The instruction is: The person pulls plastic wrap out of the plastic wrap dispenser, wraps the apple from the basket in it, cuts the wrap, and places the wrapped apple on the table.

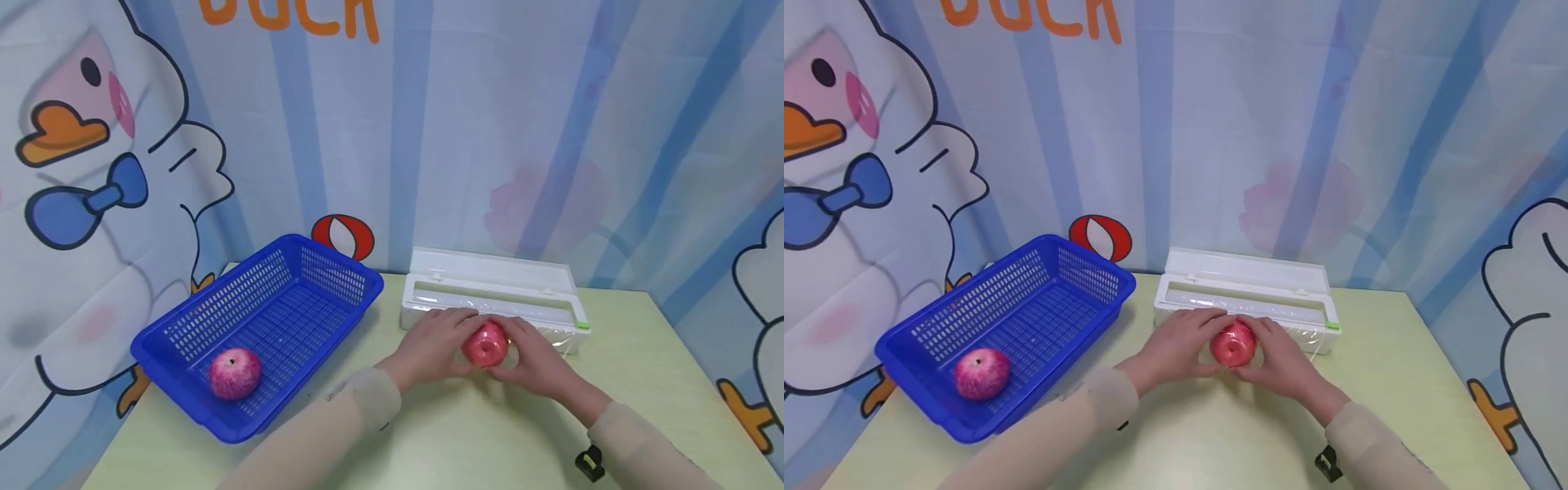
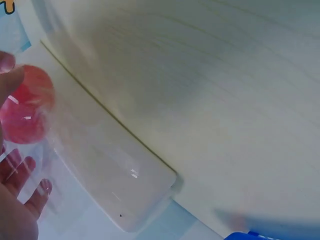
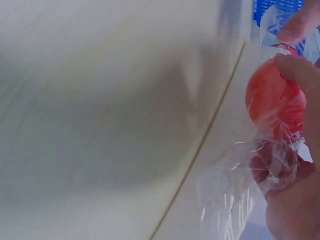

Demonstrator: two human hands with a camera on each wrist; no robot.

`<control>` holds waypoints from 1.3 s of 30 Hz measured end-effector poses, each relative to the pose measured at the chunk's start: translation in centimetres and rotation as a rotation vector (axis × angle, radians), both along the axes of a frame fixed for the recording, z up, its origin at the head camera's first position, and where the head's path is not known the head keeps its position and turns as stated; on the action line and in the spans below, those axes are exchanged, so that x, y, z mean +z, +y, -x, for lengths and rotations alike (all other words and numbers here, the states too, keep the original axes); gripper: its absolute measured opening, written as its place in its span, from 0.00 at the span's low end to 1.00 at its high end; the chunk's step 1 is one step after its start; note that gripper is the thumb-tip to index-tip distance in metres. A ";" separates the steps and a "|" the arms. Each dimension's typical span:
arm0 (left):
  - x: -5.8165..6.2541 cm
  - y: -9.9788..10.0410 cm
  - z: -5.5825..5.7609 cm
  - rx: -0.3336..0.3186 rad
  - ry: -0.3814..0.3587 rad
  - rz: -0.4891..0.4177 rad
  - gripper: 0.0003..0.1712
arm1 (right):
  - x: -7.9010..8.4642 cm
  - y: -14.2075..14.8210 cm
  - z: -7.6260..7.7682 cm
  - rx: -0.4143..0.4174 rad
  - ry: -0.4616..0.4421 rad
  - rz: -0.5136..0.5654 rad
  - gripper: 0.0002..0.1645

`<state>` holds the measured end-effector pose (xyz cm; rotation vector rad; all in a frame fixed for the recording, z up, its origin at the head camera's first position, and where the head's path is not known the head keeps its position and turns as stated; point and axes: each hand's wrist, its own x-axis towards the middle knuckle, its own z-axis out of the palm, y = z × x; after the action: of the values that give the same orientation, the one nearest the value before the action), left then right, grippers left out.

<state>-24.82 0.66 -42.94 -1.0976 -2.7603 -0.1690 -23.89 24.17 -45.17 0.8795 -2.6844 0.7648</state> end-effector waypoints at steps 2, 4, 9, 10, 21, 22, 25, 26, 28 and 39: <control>-0.2 0.2 0.0 -0.012 0.049 0.028 0.54 | 0.4 0.1 0.0 -0.002 -0.035 0.014 0.53; -0.5 0.4 -0.1 -0.012 0.079 0.042 0.55 | 0.8 0.2 0.0 -0.008 -0.077 0.032 0.54; -1.0 1.1 -0.1 0.025 0.131 0.040 0.55 | 1.5 0.4 -0.1 -0.031 -0.159 0.074 0.53; -1.1 1.3 -0.1 0.036 0.147 0.040 0.55 | 1.6 0.4 0.0 -0.032 -0.167 0.079 0.52; -1.3 2.4 0.3 0.111 0.203 -0.032 0.58 | 2.4 0.8 0.4 -0.028 -0.173 0.045 0.44; -1.2 2.5 0.3 0.113 0.188 -0.026 0.59 | 2.5 0.8 0.5 -0.028 -0.170 0.040 0.44; -0.9 2.6 0.3 0.114 0.126 -0.018 0.60 | 2.8 0.9 0.5 -0.024 -0.158 0.026 0.43; -0.8 2.6 0.3 0.114 0.110 -0.015 0.60 | 2.8 0.9 0.6 -0.021 -0.154 0.022 0.43; -0.7 2.7 0.3 0.114 0.085 -0.018 0.58 | 2.8 1.0 0.7 -0.018 -0.147 0.017 0.42; -0.2 2.5 0.9 0.094 0.021 -0.066 0.53 | 3.8 0.9 0.4 -0.060 -0.049 -0.156 0.49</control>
<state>-25.76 3.16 -43.17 -0.9461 -2.7590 -0.2335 -24.25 25.03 -41.41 0.8194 -2.8310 0.5770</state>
